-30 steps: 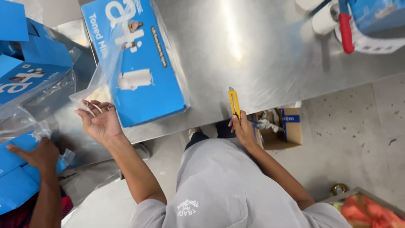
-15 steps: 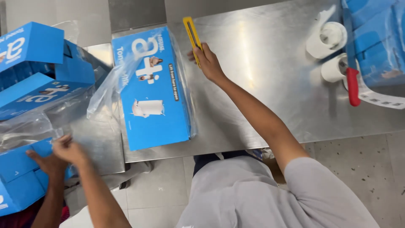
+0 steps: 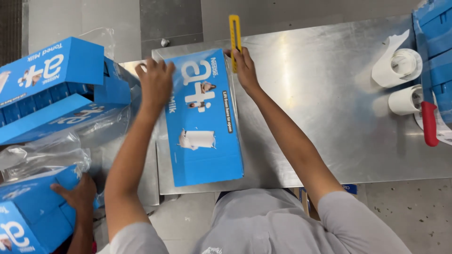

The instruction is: Packing individual milk cartons into larger cardboard boxes and preparing shipping labels.

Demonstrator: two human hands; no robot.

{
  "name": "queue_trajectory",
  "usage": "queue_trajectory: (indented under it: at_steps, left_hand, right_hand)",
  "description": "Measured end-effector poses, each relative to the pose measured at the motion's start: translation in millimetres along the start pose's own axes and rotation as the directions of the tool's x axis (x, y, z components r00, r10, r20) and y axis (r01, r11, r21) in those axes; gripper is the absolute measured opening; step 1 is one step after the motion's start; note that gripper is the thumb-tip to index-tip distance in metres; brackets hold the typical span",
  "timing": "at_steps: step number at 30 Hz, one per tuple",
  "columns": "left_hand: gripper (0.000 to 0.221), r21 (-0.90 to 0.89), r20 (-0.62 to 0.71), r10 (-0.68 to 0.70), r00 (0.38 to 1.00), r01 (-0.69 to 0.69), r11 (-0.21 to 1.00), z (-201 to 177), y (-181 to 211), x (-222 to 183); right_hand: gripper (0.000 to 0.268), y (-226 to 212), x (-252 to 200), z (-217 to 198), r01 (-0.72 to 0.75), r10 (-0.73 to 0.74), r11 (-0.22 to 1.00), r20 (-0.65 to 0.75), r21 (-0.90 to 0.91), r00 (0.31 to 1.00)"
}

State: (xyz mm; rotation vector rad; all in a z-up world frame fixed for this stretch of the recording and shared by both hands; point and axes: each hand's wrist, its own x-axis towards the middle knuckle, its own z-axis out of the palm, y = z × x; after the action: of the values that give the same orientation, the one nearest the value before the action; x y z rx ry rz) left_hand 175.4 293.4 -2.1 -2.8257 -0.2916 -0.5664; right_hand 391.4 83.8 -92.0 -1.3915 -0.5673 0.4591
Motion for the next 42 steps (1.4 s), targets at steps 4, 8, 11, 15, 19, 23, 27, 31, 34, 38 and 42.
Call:
queue_trajectory:
  at_steps: [4,8,11,15,19,23,27,31,34,38,42]
  left_hand:
    - [0.009,0.105,-0.059,0.071,0.996,-0.065,0.992,57,-65,70]
    - [0.015,0.076,-0.03,0.117,0.993,-0.114,0.991,148,-96,108]
    - [0.014,0.123,0.075,0.07,0.995,-0.079,0.989,210,-87,132]
    - [0.043,0.12,0.528,-0.11,0.842,0.054,0.991,225,-72,155]
    - [0.061,-0.009,0.368,-0.087,0.926,0.098,0.995,147,-34,133]
    - [0.042,-0.354,0.267,0.027,0.963,0.072,0.932,16,98,26]
    - [0.056,-0.623,0.12,0.241,0.963,-0.116,0.773,-135,213,-96]
    - [0.065,-0.374,0.256,-0.233,0.938,0.318,0.871,-142,261,-170]
    - [0.051,-0.406,0.071,-0.396,0.915,0.39,0.827,-123,272,-194]
    - [0.041,-0.371,-0.139,-0.354,0.925,0.283,0.884,-94,268,-230]
    - [0.047,-0.47,-0.073,-0.247,0.966,0.185,0.863,-92,219,-269]
  right_hand:
    - [0.043,-15,-31,-18,-0.075,0.075,0.997,-0.009,0.015,0.997]
    - [0.039,-16,-104,-61,-0.065,0.067,0.997,-0.06,0.032,0.996]
    - [0.037,-16,-172,-92,-0.27,0.244,0.954,-0.189,-0.129,0.951]
    - [0.035,13,-232,-123,-0.392,0.341,0.909,-0.289,-0.143,0.895]
    - [0.035,13,-211,-112,-0.349,0.31,0.927,-0.246,-0.136,0.918]
    - [0.037,3,-111,-75,-0.311,0.292,0.935,-0.128,-0.169,0.948]
    - [0.041,-10,1,-22,0.064,-0.052,0.992,0.106,-0.113,0.993]
    - [0.046,28,57,11,-0.121,0.12,0.993,0.075,0.006,0.99]
    - [0.05,47,50,7,-0.159,0.157,0.982,0.034,0.098,0.987]
    - [0.051,41,29,7,-0.102,0.102,0.995,0.006,-0.005,0.995]
    - [0.05,29,-13,-16,-0.048,0.049,0.999,-0.142,0.007,0.989]
